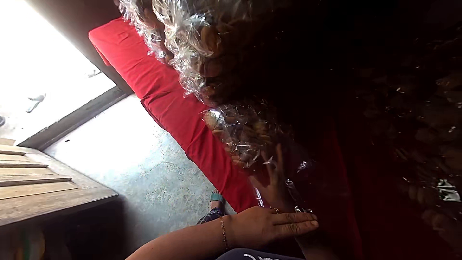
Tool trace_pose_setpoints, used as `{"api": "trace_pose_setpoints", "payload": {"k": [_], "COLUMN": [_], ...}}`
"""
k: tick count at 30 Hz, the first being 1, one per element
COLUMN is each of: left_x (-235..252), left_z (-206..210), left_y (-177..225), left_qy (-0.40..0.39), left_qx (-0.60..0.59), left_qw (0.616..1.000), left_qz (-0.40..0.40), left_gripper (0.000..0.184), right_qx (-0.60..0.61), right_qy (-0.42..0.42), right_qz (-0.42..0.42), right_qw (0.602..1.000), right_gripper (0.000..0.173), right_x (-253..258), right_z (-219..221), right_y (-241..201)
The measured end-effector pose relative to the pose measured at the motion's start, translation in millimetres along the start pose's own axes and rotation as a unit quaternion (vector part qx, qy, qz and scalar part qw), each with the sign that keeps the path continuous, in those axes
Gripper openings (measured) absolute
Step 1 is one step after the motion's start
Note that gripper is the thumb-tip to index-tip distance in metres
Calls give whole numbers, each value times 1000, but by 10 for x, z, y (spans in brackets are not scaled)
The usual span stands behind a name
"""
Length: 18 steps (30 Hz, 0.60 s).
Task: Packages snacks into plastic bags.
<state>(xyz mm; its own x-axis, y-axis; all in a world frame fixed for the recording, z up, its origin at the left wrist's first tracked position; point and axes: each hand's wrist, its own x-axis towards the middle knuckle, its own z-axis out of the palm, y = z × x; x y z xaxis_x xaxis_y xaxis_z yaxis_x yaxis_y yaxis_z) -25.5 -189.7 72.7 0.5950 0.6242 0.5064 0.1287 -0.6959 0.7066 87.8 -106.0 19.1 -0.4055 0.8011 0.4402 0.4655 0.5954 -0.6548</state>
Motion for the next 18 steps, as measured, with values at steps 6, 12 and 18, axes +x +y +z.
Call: {"api": "trace_pose_setpoints", "payload": {"k": [6, 12, 18], "left_x": [144, 197, 411], "left_z": [50, 67, -601], "left_y": [5, -84, -279], "left_qy": [-39, -139, 155], "left_qx": [-29, -119, 51], "left_qw": [999, 981, 986], "left_qz": [24, -61, -30], "left_gripper": [44, 60, 32], "right_qx": [-120, -86, -98], "right_qy": [7, -38, 3], "right_qz": [149, 204, 177], "right_qw": [982, 974, 979], "right_gripper": [91, 94, 58], "right_x": [80, 631, 218], "right_z": [-217, 303, 157], "right_y": [126, -81, 75]}}
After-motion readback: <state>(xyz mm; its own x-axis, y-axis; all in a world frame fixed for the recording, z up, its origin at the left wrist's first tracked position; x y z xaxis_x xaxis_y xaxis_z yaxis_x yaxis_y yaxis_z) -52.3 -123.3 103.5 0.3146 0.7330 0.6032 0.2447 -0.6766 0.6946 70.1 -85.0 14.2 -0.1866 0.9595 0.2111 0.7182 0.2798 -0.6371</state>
